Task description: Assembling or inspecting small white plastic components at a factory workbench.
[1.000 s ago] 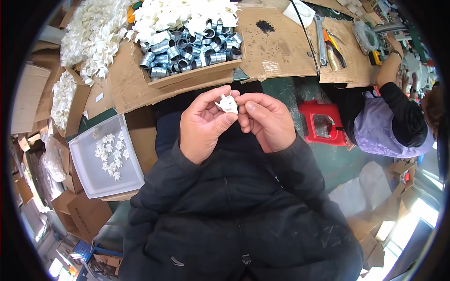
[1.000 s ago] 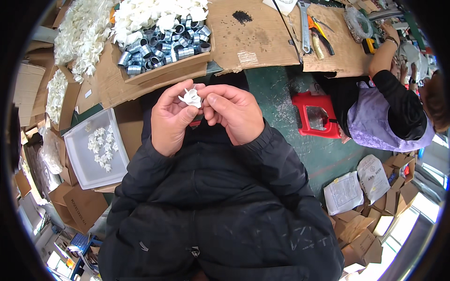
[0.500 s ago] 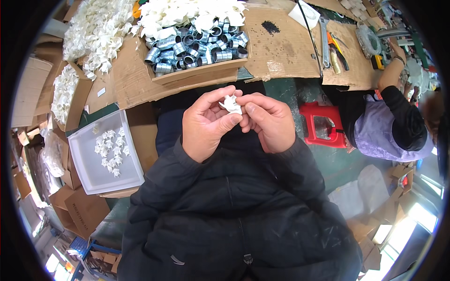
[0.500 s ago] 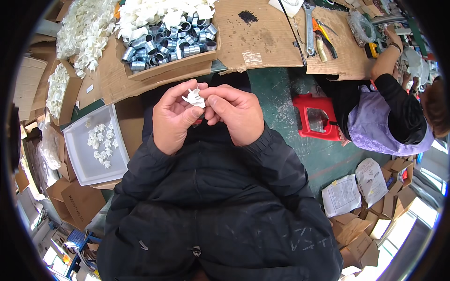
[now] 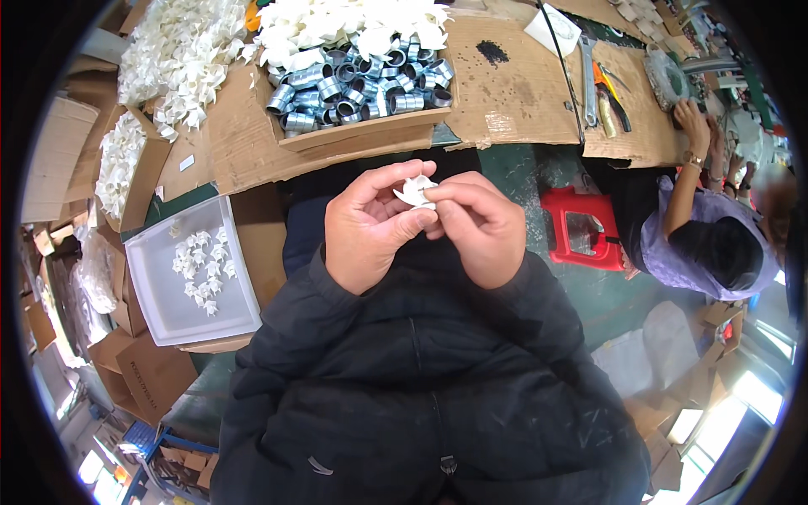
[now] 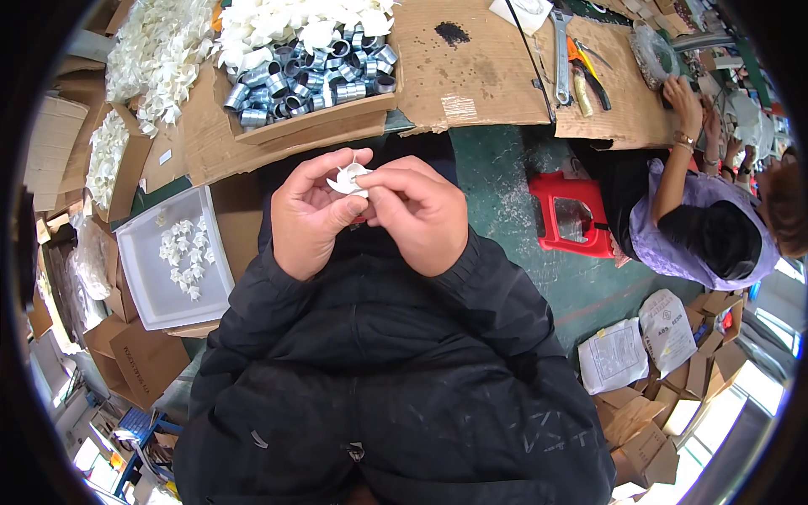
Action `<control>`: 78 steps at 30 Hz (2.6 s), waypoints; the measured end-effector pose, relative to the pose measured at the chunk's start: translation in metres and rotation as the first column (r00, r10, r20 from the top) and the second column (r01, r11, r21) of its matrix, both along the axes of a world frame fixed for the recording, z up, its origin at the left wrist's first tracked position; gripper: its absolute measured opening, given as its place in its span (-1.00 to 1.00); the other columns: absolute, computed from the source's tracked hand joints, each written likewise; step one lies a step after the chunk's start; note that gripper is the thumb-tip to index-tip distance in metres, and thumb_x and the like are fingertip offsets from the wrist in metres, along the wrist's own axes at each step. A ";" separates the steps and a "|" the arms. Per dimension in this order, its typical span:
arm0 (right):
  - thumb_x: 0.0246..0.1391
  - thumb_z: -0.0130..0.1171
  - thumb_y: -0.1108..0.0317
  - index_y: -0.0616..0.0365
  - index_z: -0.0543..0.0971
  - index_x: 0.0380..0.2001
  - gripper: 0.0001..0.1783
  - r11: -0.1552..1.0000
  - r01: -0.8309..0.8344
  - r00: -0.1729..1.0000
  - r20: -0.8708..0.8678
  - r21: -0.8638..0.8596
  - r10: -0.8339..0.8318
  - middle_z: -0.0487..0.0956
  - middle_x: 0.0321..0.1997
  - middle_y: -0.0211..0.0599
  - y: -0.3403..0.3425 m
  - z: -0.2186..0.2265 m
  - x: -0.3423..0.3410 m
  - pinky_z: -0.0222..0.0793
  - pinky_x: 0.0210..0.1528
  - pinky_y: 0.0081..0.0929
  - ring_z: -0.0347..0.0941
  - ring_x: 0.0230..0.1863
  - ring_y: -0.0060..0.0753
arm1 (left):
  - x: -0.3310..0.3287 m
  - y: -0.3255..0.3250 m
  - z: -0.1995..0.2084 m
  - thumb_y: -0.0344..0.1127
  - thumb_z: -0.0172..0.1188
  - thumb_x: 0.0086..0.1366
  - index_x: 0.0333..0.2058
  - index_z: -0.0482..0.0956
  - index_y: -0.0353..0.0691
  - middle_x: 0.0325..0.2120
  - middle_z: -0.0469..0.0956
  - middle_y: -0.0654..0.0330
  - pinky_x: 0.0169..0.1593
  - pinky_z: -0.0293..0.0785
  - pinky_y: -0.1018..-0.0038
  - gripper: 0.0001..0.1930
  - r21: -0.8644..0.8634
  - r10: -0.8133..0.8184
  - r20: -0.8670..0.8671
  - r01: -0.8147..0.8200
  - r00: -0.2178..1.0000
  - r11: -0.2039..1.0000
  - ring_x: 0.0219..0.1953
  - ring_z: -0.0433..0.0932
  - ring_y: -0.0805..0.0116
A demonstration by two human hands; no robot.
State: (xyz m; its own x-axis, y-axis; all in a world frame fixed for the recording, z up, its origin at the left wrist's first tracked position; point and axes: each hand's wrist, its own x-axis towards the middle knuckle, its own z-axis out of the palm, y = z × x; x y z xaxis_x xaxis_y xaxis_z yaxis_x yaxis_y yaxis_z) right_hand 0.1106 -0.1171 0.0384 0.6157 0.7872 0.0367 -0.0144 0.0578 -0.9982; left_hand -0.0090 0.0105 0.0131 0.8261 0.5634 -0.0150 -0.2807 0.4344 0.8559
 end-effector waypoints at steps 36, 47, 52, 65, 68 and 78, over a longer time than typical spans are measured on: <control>0.19 0.17 0.71 0.33 0.70 -0.10 -0.75 0.986 -0.112 0.912 0.382 -0.123 0.151 0.64 -0.18 -0.14 0.014 -0.022 -0.012 0.53 -0.24 -0.53 0.62 -0.33 -0.42 | -0.136 0.192 0.006 -0.42 0.40 0.24 0.10 0.61 -0.24 0.03 0.64 0.01 0.07 0.58 0.25 -0.57 0.999 0.864 0.025 0.017 0.503 -0.039 0.01 0.62 0.02; 0.18 0.18 0.73 0.33 0.70 -0.11 -0.75 0.989 -0.022 0.917 0.391 -0.143 0.077 0.64 -0.20 -0.14 -0.008 -0.019 -0.013 0.54 -0.25 -0.53 0.62 -0.34 -0.42 | -0.084 0.260 -0.002 -0.16 0.40 0.30 -0.15 0.65 -0.21 -0.23 0.70 -0.01 -0.05 0.59 0.13 -0.72 0.933 0.924 -0.164 0.358 0.344 0.033 -0.15 0.69 -0.03; 0.18 0.18 0.72 0.33 0.70 -0.11 -0.75 0.989 -0.031 0.918 0.388 -0.142 0.085 0.65 -0.20 -0.15 -0.008 -0.020 -0.008 0.54 -0.25 -0.53 0.63 -0.34 -0.41 | -0.087 0.256 -0.003 -0.25 0.42 0.28 -0.19 0.62 -0.24 -0.24 0.70 -0.01 -0.07 0.58 0.13 -0.76 0.953 0.891 -0.204 0.290 0.407 0.085 -0.16 0.68 -0.07; 0.17 0.27 0.60 0.27 0.72 -0.17 -0.83 0.966 0.258 0.825 0.527 -0.032 -0.203 0.68 -0.25 -0.07 0.001 -0.026 0.063 0.54 -0.18 -0.37 0.65 -0.25 -0.09 | -0.121 0.270 -0.022 -0.39 0.30 0.27 -0.08 0.64 -0.19 -0.18 0.65 -0.07 0.06 0.48 0.02 -0.76 0.928 0.801 -0.245 0.371 0.546 0.031 -0.07 0.59 -0.20; 0.17 0.28 0.56 0.24 0.72 -0.17 -0.84 0.907 0.420 0.679 0.672 -0.028 -0.294 0.68 -0.23 -0.07 -0.007 -0.033 0.104 0.55 -0.17 -0.32 0.65 -0.23 -0.04 | -0.103 0.247 -0.008 -0.43 0.27 0.38 -0.02 0.61 -0.25 -0.21 0.66 -0.04 -0.11 0.58 0.32 -0.77 0.965 0.829 -0.224 0.234 0.513 0.116 -0.22 0.65 0.17; 0.18 0.30 0.40 0.09 0.74 -0.18 -0.84 0.834 0.549 0.394 0.896 -0.051 -0.205 0.67 -0.21 -0.15 0.000 -0.063 0.166 0.57 -0.16 -0.19 0.64 -0.21 0.01 | -0.074 0.101 0.010 -0.57 0.01 0.50 0.21 0.34 -0.31 0.22 0.54 -0.18 0.19 0.52 0.38 -0.66 0.661 0.422 -0.055 -0.284 0.905 0.695 0.09 0.62 0.28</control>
